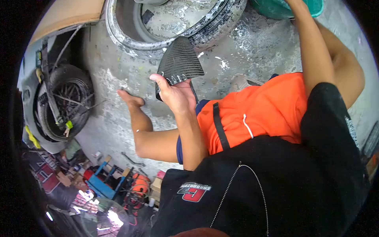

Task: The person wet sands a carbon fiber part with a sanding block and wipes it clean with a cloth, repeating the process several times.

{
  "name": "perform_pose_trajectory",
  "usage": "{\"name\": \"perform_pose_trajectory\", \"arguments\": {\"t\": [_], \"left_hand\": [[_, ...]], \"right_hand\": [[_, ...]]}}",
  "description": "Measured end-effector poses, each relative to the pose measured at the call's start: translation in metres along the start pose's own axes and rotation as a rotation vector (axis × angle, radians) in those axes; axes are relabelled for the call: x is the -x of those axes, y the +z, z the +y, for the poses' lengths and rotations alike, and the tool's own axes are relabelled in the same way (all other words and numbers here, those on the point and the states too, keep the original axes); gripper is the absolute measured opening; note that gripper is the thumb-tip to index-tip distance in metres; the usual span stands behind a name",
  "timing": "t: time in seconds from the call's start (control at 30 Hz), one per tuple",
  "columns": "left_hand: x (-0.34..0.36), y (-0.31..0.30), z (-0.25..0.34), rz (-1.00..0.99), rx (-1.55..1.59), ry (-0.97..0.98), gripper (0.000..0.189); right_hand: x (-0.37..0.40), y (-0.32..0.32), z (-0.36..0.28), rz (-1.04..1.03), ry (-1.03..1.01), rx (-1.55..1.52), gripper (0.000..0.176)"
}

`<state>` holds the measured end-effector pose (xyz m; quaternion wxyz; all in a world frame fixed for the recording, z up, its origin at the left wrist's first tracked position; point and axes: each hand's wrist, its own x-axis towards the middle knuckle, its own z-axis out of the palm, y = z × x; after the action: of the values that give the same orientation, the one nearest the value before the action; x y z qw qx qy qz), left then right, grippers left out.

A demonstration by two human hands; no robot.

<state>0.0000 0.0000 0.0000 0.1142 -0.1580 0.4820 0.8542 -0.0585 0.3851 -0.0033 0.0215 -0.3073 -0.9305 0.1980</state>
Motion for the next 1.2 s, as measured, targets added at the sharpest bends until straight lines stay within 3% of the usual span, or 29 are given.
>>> {"name": "perform_pose_trajectory", "arguments": {"t": [0.07, 0.1, 0.13, 0.17, 0.23, 0.33, 0.37, 0.4, 0.43, 0.5, 0.53, 0.57, 0.63, 0.7, 0.77, 0.83, 0.9, 0.97, 1.03, 1.1, 1.17, 1.2], "left_hand": [[0.007, 0.012, -0.009, 0.097, -0.016, 0.024, 0.061], [-0.008, 0.003, -0.006, 0.077, 0.062, 0.03, 0.061], [-0.006, 0.002, -0.005, 0.096, 0.082, 0.013, 0.061], [-0.006, 0.001, -0.004, 0.115, 0.103, -0.003, 0.061], [-0.011, -0.004, -0.001, 0.167, 0.197, -0.014, 0.052], [-0.012, -0.01, 0.004, 0.096, 0.214, 0.001, 0.028], [-0.008, -0.01, 0.001, 0.131, 0.247, 0.0, 0.028], [-0.007, -0.009, -0.001, 0.188, 0.121, -0.02, 0.026], [-0.012, -0.012, -0.005, 0.124, 0.087, 0.047, 0.023], [-0.018, -0.017, -0.009, -0.034, 0.043, 0.205, 0.021], [-0.013, -0.016, -0.007, -0.041, -0.044, 0.236, 0.022], [-0.009, -0.014, -0.007, -0.058, -0.132, 0.26, 0.024], [-0.004, -0.006, -0.004, -0.131, -0.277, 0.326, 0.022], [-0.004, -0.003, -0.008, -0.134, -0.281, 0.368, 0.021], [-0.007, -0.005, -0.006, -0.119, -0.243, 0.399, 0.021], [-0.005, -0.006, -0.009, -0.124, -0.21, 0.402, 0.02], [-0.005, -0.003, -0.012, -0.133, -0.235, 0.385, 0.021], [-0.004, -0.003, -0.01, -0.166, -0.263, 0.38, 0.022], [-0.01, -0.003, -0.01, -0.12, -0.186, 0.467, 0.022], [-0.007, -0.007, -0.01, -0.125, -0.175, 0.418, 0.023], [-0.005, -0.005, -0.008, -0.143, -0.227, 0.362, 0.023], [-0.005, -0.006, -0.008, -0.179, -0.274, 0.347, 0.022]], "right_hand": [[0.029, -0.016, -0.041, 0.132, -0.151, -0.09, 0.022], [0.05, -0.02, -0.09, 0.03, -0.191, -0.304, 0.019], [0.063, -0.005, -0.101, -0.091, -0.407, -0.388, 0.018], [0.086, 0.016, -0.113, -0.373, -0.285, -0.387, 0.034], [0.129, 0.062, -0.142, -0.296, -0.699, -0.668, 0.024], [0.136, 0.085, -0.167, -0.252, -0.678, -0.459, 0.027], [0.132, 0.084, -0.175, -0.363, -0.409, -0.305, 0.018], [0.143, 0.093, -0.171, -0.162, -0.567, -0.325, 0.018], [0.154, 0.099, -0.166, 0.054, -0.731, -0.351, 0.019], [0.182, 0.078, -0.174, 0.002, -0.911, -0.482, 0.026], [0.187, 0.076, -0.175, -0.031, -0.849, -0.521, 0.029], [0.178, 0.076, -0.174, -0.03, -0.782, -0.466, 0.02], [0.143, 0.078, -0.173, -0.292, -0.27, -0.254, 0.015], [0.155, 0.074, -0.177, -0.223, -0.406, -0.208, 0.015], [0.184, 0.069, -0.181, -0.025, -0.677, -0.462, 0.019], [0.171, 0.068, -0.177, -0.06, -0.686, -0.47, 0.02], [0.134, 0.073, -0.18, -0.361, -0.25, -0.141, 0.02], [0.143, 0.077, -0.18, -0.356, -0.259, -0.197, 0.018], [0.17, 0.072, -0.189, -0.029, -0.708, -0.399, 0.02], [0.161, 0.08, -0.184, -0.035, -0.73, -0.489, 0.026], [0.132, 0.078, -0.185, -0.253, -0.46, -0.173, 0.022], [0.129, 0.08, -0.188, -0.322, -0.349, -0.199, 0.021]]}}
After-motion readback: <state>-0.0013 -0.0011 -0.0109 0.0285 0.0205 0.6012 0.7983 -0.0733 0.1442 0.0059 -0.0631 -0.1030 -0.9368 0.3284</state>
